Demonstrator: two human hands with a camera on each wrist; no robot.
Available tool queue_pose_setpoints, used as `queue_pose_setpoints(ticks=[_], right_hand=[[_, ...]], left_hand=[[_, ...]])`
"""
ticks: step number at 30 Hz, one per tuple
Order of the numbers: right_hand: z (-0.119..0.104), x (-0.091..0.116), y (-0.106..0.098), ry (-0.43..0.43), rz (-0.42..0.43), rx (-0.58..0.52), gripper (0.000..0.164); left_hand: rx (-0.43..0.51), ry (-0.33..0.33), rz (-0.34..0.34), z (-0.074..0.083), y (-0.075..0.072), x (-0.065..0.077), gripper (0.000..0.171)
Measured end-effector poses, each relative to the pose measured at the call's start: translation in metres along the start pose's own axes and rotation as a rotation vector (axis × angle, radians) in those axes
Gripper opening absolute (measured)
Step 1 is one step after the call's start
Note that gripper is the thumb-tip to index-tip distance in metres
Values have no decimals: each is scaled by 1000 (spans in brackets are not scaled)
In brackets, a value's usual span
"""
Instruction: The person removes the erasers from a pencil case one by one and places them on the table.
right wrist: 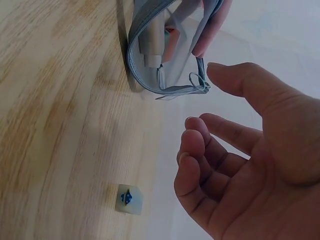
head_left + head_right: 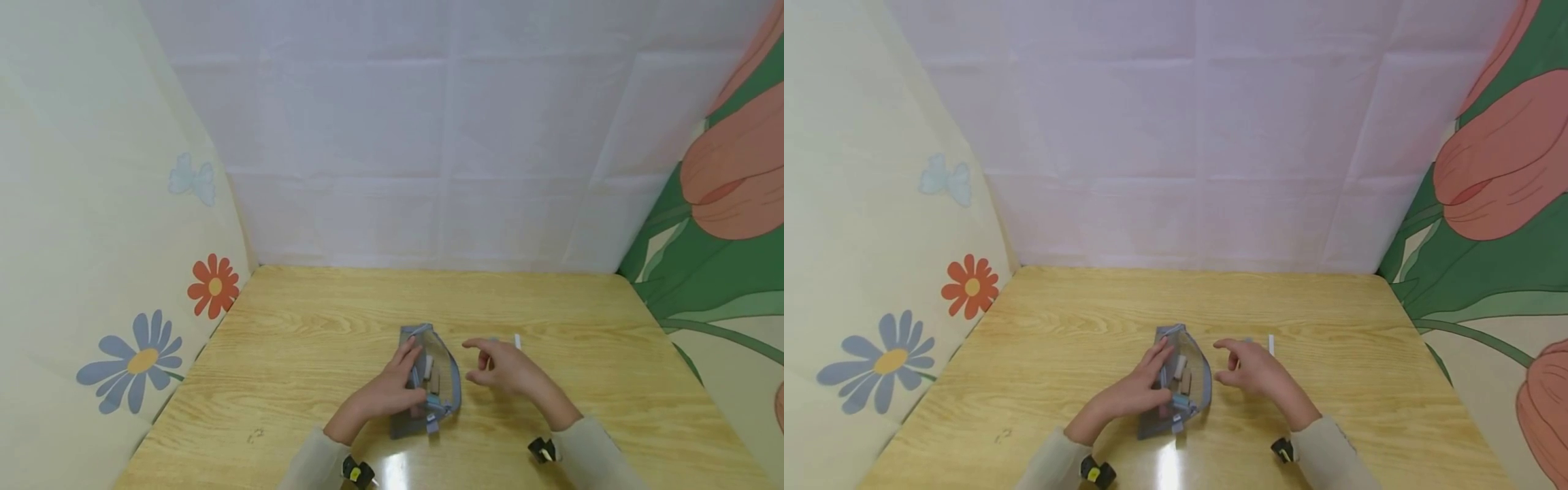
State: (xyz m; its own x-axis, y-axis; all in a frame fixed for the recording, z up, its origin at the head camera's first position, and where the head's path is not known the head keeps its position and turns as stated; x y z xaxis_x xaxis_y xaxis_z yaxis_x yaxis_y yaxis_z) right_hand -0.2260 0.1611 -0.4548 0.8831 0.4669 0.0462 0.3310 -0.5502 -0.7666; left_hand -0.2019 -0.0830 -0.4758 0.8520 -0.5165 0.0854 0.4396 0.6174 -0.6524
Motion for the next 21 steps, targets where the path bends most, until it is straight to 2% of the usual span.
queue_pose_setpoints(ticks=[10, 21], right_hand=[[-2, -3, 3, -50, 8, -11, 57], [-4, -6, 9, -8, -13, -7, 60]], left_hand=[[-3, 4, 3, -2, 1, -1, 97], [5, 9, 9, -1, 0, -1, 97]])
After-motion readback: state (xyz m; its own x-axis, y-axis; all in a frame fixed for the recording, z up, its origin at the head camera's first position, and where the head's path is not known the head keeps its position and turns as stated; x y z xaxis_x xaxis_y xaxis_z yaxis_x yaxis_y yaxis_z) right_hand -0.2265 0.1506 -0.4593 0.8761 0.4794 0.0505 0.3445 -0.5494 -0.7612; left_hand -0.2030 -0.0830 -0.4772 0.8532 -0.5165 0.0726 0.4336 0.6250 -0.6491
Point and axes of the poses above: each hand's wrist, its own x-axis away from the middle knuckle, its own y-axis out of the palm, z = x × y, the point moved 3 cm from there along -x, towards the middle knuckle, and after that the axes turned 1 degree about y, right-handed, at the moved point
